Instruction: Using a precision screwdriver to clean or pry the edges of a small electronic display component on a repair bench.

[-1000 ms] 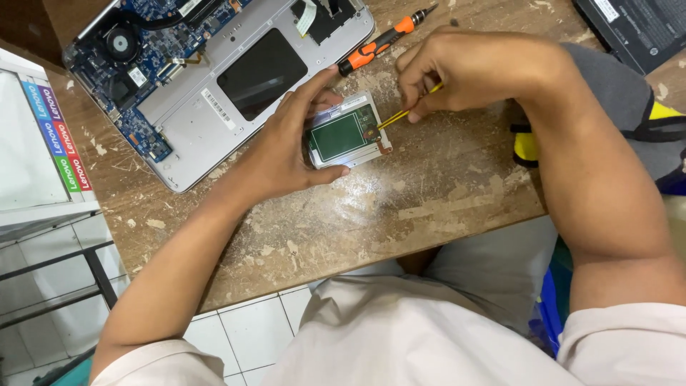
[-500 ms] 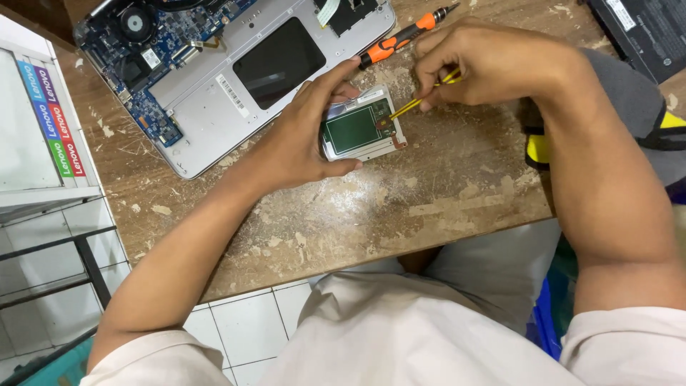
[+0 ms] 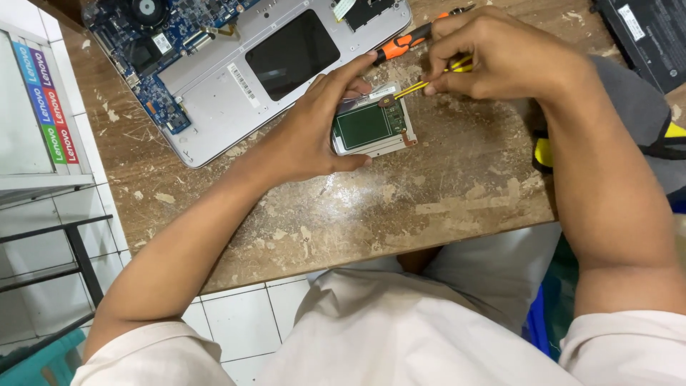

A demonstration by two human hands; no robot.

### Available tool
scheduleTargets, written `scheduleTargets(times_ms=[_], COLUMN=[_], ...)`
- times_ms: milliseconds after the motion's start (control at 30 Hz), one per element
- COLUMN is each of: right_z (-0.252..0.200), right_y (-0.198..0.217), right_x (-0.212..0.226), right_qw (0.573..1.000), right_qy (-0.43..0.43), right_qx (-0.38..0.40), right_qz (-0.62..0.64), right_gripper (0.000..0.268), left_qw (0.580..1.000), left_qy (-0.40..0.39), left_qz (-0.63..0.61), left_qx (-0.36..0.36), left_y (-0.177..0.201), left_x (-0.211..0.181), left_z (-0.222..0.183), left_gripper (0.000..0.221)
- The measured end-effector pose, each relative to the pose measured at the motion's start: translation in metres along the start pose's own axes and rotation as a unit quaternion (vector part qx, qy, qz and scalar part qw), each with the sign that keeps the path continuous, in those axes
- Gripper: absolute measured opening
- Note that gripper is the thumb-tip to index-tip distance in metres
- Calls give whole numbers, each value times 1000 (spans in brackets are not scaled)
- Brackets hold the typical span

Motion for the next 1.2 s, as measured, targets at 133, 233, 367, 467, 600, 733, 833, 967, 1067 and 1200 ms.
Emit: scheduleTargets(times_ms=[133,233,367,467,600,733,833,967,1067,1200], right_z=[-1,-3,-10,-3,3,3,-4,0,3,-3], right_y=[2,4,11,3,-9,-8,-1,-8,-8,-1], right_x=[2,4,-5,-7,3,8,-5,5,17,-5], right_qw=[999,999,1000,999,999,999,999,999,1000,998], right_qy=[9,36,24,7,-26,-14,-29,-26,-9,-56], right_qx=[-27,-3,3,22,29,24,39,27,11,31], right_qz=[-32,18,-1,-23,-3,-15,-22,5,-3,-20], right_gripper=[5,7,8,6,7,7,7,7,9,6], left_qw=[1000,1000,1000,1000,1000,1000,1000,1000,1000,1000], left_qy=[-19,-5,-20,-13,-17,-11,-10,0,-12,-5], left_qz=[4,-2,1,0,3,-1,4,5,-2,3], left_qx=[-8,-7,-12,-5,-6,-2,-2,0,-3,4], left_y=[-3,-3,-1,-1,-1,-3,-1,-1,-1,-2], left_x=[5,5,5,6,4,5,3,3,3,5], left_z=[-3,-2,-3,-3,-2,-3,-2,-2,-1,-2], left_gripper=[139,140,135,135,135,136,136,136,134,137])
Point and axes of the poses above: each hand's wrist, its own z-axis towards the middle knuckle, its own y-axis out of the back of the hand, x = y × z, the point moved 5 cm from there along z, towards the middle knuckle, and after that the axes turned 15 degrees about -y, right-handed, at the moved point
